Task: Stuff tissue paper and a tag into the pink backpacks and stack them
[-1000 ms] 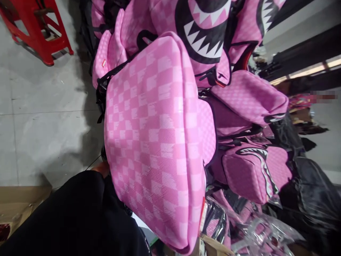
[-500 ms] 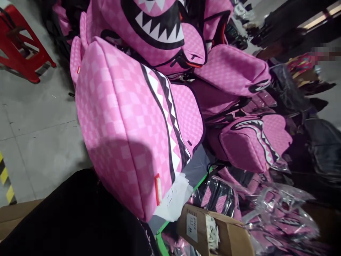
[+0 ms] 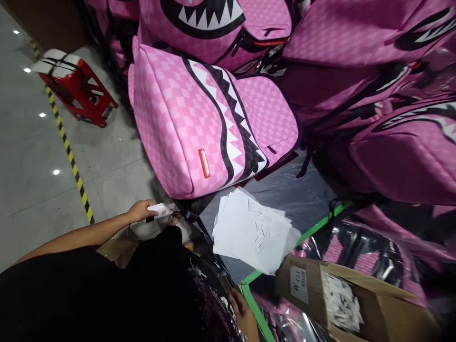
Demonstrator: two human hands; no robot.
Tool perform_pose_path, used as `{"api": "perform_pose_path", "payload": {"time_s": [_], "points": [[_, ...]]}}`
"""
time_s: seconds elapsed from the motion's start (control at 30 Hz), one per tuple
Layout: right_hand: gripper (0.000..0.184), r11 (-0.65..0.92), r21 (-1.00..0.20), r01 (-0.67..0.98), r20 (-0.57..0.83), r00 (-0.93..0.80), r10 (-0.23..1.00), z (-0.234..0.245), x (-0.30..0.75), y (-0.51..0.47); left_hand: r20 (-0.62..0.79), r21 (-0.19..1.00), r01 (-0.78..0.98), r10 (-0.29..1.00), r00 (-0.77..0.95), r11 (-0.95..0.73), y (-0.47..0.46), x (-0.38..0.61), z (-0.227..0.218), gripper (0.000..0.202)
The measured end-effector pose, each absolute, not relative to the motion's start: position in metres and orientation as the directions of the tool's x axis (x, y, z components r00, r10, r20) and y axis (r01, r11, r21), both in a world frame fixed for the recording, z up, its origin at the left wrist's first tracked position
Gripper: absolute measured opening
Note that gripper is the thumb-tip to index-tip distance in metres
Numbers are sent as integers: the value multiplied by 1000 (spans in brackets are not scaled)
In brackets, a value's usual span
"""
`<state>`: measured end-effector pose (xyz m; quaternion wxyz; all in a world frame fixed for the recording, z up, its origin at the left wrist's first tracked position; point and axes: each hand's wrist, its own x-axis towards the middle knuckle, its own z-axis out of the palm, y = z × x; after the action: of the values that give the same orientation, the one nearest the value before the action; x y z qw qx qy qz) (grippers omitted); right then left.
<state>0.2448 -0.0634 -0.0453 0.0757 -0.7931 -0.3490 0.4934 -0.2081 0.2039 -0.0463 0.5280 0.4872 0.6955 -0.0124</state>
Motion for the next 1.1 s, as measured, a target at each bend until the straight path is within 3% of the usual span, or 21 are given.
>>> {"api": "perform_pose_path", "payload": {"time_s": [0.27,0.37,0.5,0.67,0.77,0.9,0.97,1.1], "points": [[65,-533,-806,259,-591,-301,749,-59,150,53,-747,618,465,658,97,634,88,-205,11,60],[78,-577,-813,83,-550,-437,712,-46,113,68,-753,640,428,632,184,638,60,-187,29,61],[69,-686,-727,-20,-523,-631,573,-28,98,47,-752,654,438,595,284,617,35,-171,41,65],[60,-766,-641,-43,-577,-632,518,-17,107,16,-710,686,544,609,354,483,13,-151,61,69],[57,-759,-648,-63,-569,-623,538,-15,108,8,-634,679,686,681,368,262,1,-121,71,91],[51,-763,-645,-42,-573,-634,520,-19,106,-2,-585,461,873,686,433,-158,-14,-81,63,115],[46,-774,-633,-11,-604,-619,502,-22,105,-6,-605,419,893,683,410,-164,-19,-74,51,114],[43,-812,-583,22,-650,-613,449,-24,107,-9,-678,477,877,656,332,50,-15,-90,26,101]]}}
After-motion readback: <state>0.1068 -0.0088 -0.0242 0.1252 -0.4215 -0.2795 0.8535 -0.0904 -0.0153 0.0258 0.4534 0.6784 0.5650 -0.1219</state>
